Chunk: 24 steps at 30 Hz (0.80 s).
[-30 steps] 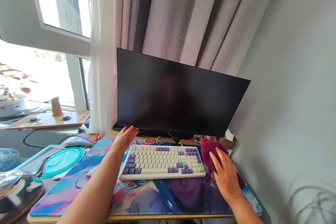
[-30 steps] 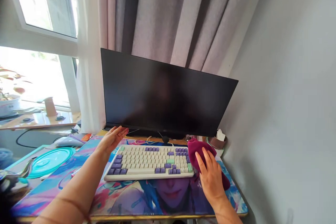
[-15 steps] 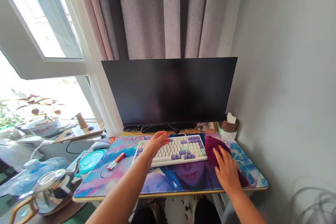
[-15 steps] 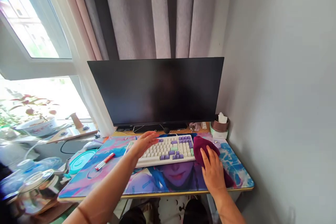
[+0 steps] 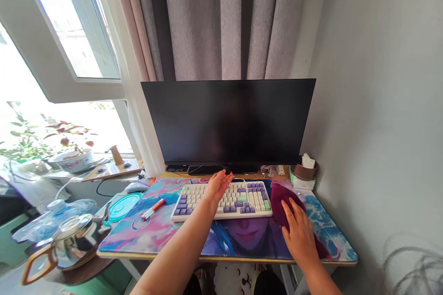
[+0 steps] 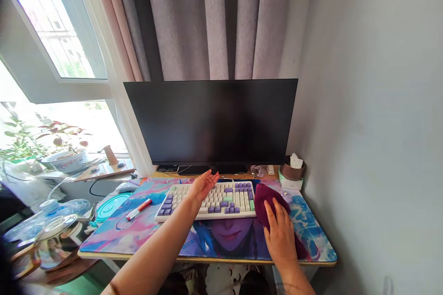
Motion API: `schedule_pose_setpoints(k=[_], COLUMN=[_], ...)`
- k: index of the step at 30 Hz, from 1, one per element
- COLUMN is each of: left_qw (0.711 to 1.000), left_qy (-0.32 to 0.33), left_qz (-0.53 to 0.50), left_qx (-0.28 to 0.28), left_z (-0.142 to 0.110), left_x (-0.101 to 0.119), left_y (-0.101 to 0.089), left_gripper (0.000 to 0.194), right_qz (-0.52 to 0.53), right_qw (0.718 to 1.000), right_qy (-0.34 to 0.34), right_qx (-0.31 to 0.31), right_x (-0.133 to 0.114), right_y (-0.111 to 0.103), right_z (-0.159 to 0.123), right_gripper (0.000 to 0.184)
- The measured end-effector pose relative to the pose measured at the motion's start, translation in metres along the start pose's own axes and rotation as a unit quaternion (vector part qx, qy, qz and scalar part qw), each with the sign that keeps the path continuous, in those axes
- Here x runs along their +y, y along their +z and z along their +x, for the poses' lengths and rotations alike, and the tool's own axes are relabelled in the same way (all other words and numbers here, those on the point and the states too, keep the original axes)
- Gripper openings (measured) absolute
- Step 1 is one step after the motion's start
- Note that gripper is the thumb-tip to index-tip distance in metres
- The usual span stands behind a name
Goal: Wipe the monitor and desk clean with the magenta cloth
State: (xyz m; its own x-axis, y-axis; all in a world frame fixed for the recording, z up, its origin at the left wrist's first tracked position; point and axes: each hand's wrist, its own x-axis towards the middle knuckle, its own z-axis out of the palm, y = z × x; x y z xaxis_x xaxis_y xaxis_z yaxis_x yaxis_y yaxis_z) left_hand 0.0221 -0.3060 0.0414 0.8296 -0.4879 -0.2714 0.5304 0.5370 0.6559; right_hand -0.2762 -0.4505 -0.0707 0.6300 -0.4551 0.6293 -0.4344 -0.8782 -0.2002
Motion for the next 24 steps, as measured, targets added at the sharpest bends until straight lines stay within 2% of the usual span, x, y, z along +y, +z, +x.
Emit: schedule_pose_setpoints(k=[8,12,15,18,21,24], left_qw=[0.999,0.996,0.994,0.991,0.988,0.987], left_qy=[0.017,0.000,-0.009,-0.011,-0.018,-0.027], left_qz=[0.017,0.040,0.042,0.053,0.057,0.050], left_qx=[-0.036,-0.080,-0.100,-0.126,-0.141,-0.150], left_z=[-0.006,-0.009,-0.006,0.003,0.009,0.013], left_x=[0.043,0.052,0.053,0.053,0.054,0.056], left_y=[-0.023,-0.037,-0.046,-0.053,-0.058,-0.062], left_gripper=[0.017,0.010,0.011,0.014,0.018,0.022], right_qz=[0.004,-0.003,-0.014,-0.037,-0.071,-0.120], right_qw=[1.000,0.998,0.995,0.988,0.971,0.958], right_qy=[-0.012,-0.061,-0.082,-0.060,-0.034,-0.013], right_qx=[0.018,-0.005,-0.051,-0.141,-0.224,-0.261], right_x=[0.003,0.001,-0.018,-0.052,-0.088,-0.113], right_y=[0.002,-0.003,-0.010,-0.009,0.006,0.029], right_z=[-0.001,0.011,0.045,0.100,0.155,0.191], right_gripper=[0.106,0.104,0.092,0.080,0.075,0.072])
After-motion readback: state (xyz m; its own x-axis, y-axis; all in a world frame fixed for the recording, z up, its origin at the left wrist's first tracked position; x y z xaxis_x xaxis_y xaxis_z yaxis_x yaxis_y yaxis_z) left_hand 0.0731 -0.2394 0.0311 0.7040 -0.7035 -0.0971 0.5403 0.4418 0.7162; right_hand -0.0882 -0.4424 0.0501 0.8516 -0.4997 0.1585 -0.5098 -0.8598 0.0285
